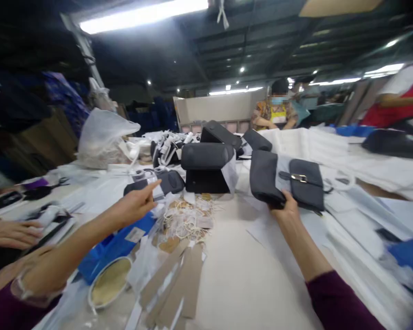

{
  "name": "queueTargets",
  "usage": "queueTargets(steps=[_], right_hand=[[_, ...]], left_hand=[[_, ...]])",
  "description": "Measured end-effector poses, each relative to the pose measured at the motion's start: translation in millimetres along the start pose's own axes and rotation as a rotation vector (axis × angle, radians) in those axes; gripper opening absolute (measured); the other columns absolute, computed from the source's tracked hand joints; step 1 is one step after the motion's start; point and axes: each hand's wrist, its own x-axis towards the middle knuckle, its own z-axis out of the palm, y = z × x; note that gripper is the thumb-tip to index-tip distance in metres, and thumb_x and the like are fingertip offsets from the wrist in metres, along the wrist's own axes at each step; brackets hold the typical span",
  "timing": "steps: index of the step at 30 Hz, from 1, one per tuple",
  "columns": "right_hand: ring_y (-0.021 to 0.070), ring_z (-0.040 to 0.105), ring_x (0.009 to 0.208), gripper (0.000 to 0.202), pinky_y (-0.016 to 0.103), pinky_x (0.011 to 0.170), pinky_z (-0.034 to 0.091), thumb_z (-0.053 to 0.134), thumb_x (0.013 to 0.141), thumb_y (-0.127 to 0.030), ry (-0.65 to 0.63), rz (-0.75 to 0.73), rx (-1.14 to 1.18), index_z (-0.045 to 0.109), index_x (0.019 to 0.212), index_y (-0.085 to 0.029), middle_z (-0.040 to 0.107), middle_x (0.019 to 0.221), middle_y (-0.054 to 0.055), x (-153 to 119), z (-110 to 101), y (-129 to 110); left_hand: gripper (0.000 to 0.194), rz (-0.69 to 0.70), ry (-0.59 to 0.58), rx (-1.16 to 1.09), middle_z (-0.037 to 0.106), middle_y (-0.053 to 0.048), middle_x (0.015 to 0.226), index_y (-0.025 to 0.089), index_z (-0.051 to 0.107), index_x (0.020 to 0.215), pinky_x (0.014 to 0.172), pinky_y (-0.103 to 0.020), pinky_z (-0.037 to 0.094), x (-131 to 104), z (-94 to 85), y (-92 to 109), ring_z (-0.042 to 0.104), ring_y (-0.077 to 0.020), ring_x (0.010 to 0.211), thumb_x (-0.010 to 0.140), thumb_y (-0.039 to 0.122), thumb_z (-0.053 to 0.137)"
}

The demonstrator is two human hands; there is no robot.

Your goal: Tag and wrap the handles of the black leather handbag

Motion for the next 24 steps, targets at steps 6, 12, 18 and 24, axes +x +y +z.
queueTargets(steps=[6,12,18,24], right_hand=[[0.0135,0.066,0.062,0.002,0.029,0.061,0.059,0.059,0.082,-0.016,0.016,0.102,0.009,0.058,0.082,-0.018,0.067,0.068,-0.004,-12.3,7.7,-21.7],[0.0144,0.067,0.066,0.007,0.031,0.066,0.06,0.063,0.078,-0.021,-0.104,0.16,0.001,0.057,0.081,-0.019,0.067,0.069,-0.003,-23.1,30.7,-60.0],[0.0158,0.068,0.073,0.01,0.035,0.072,0.061,0.061,0.079,-0.015,-0.197,0.101,0.007,0.06,0.089,-0.017,0.07,0.079,-0.001,-35.8,43.6,-118.9],[0.0145,0.069,0.074,0.018,0.033,0.073,0.061,0.066,0.074,-0.007,-0.08,-0.085,-0.019,0.063,0.088,-0.018,0.072,0.084,-0.002,-54.9,25.8,-157.7]], left_hand=[[0.071,0.479,-0.431,-0.075,0.052,-0.009,0.134,0.032,0.025,0.147,0.096,-0.035,0.044,-52.4,80.6,144.5,0.053,-0.0258,0.118,0.084,0.022,0.055],[0.073,0.64,-0.33,0.056,0.028,-0.019,0.152,0.025,0.032,0.145,0.104,-0.056,0.034,-2.3,165.7,219.8,0.033,-0.0395,0.135,0.08,0.024,0.066],[0.085,0.545,-0.372,-0.028,0.002,-0.012,0.16,0.035,0.024,0.148,0.107,-0.069,0.015,50.6,232.7,250.7,0.007,-0.0482,0.141,0.076,0.055,0.065],[0.07,0.386,-0.284,-0.142,0.002,-0.009,0.16,0.042,0.026,0.146,0.107,-0.07,0.006,72.7,265.3,254.1,-0.004,-0.0484,0.141,0.084,0.062,0.05]])
